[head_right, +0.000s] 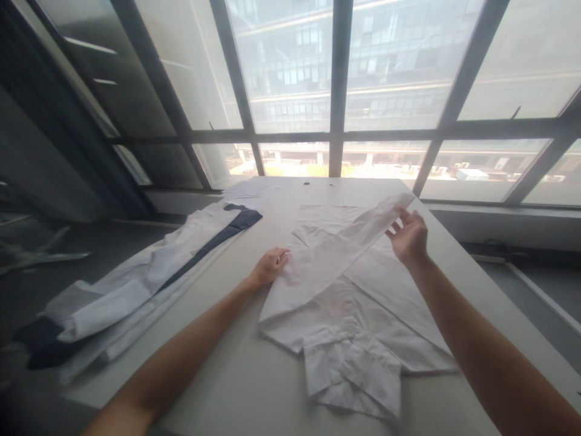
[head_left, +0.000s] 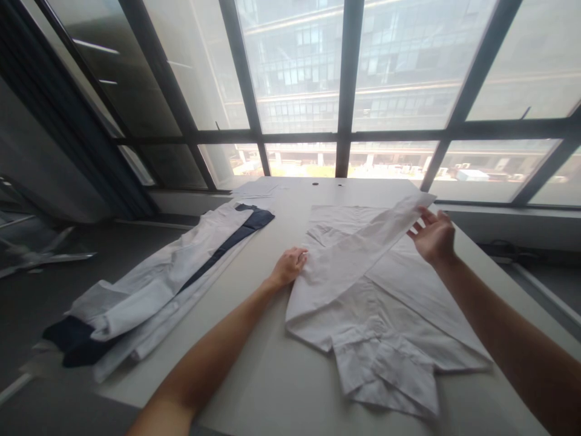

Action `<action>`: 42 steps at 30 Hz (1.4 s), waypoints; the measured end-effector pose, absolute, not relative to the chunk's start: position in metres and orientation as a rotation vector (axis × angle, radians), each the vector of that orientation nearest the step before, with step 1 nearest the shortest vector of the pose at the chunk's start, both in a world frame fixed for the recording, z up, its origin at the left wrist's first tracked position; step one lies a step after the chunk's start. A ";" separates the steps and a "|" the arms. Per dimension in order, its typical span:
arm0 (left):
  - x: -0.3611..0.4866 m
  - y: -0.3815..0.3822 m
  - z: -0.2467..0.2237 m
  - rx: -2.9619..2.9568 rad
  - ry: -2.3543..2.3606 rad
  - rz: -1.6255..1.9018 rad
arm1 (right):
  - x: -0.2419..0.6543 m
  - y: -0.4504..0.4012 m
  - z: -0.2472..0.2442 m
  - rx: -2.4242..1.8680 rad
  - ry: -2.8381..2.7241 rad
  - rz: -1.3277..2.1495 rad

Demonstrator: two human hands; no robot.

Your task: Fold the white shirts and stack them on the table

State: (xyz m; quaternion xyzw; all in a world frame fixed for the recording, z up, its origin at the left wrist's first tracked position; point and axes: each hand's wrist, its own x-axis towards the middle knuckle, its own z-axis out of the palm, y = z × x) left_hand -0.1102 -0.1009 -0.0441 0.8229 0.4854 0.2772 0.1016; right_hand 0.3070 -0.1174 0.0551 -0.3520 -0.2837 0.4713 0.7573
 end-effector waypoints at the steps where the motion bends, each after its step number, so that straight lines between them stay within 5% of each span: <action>1: -0.108 -0.104 -0.042 2.464 1.479 0.783 | 0.307 -0.110 0.060 -0.770 -0.640 1.036; 5: -0.102 -0.127 -0.027 2.581 1.604 0.698 | 0.305 -0.092 0.061 -0.817 -0.659 1.090; 14: -0.103 -0.195 -0.031 2.774 1.077 0.271 | 0.320 -0.084 0.018 -0.882 -0.531 1.131; 31: -0.108 -0.209 -0.025 2.740 0.944 0.135 | 0.344 -0.088 -0.050 -0.797 -0.201 1.092; 37: -0.108 -0.172 -0.016 2.620 1.275 0.390 | 0.345 -0.088 -0.051 -0.777 -0.208 1.100; 42: -0.111 -0.139 -0.028 2.527 1.543 0.228 | 0.344 -0.088 -0.048 -0.795 -0.200 1.108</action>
